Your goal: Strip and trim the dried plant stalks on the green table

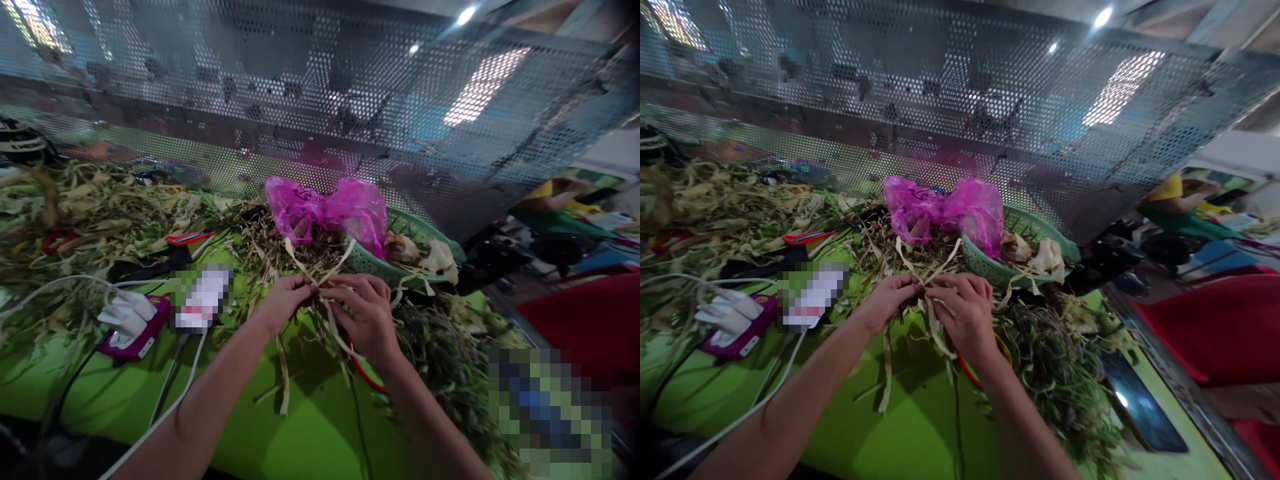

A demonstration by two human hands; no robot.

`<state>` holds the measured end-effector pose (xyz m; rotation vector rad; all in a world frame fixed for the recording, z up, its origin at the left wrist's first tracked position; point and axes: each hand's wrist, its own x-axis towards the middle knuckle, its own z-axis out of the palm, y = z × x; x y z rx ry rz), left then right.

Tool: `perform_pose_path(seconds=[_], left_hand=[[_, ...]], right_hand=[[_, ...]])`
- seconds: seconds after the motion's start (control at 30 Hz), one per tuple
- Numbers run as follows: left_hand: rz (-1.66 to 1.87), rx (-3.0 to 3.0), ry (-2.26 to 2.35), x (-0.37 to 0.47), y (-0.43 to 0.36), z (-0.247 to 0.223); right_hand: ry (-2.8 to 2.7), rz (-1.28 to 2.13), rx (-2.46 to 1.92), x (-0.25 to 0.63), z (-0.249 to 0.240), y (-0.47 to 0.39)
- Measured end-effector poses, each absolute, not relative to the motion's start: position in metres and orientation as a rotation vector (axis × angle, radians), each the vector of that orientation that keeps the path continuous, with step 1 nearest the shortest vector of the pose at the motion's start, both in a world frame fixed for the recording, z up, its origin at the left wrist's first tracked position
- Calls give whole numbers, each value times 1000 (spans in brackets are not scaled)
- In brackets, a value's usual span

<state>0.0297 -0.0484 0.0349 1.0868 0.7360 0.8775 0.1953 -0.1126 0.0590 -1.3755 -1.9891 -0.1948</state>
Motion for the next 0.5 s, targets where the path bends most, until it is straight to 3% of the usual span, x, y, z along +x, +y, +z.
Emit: perform_pose_path(seconds=[0.3, 0.5], left_hand=[[901, 1510, 738, 38, -55, 34], [918, 1488, 716, 40, -58, 32]], right_hand=[[-1583, 123, -1466, 189, 45, -110], [-1401, 275, -1492, 185, 45, -110]])
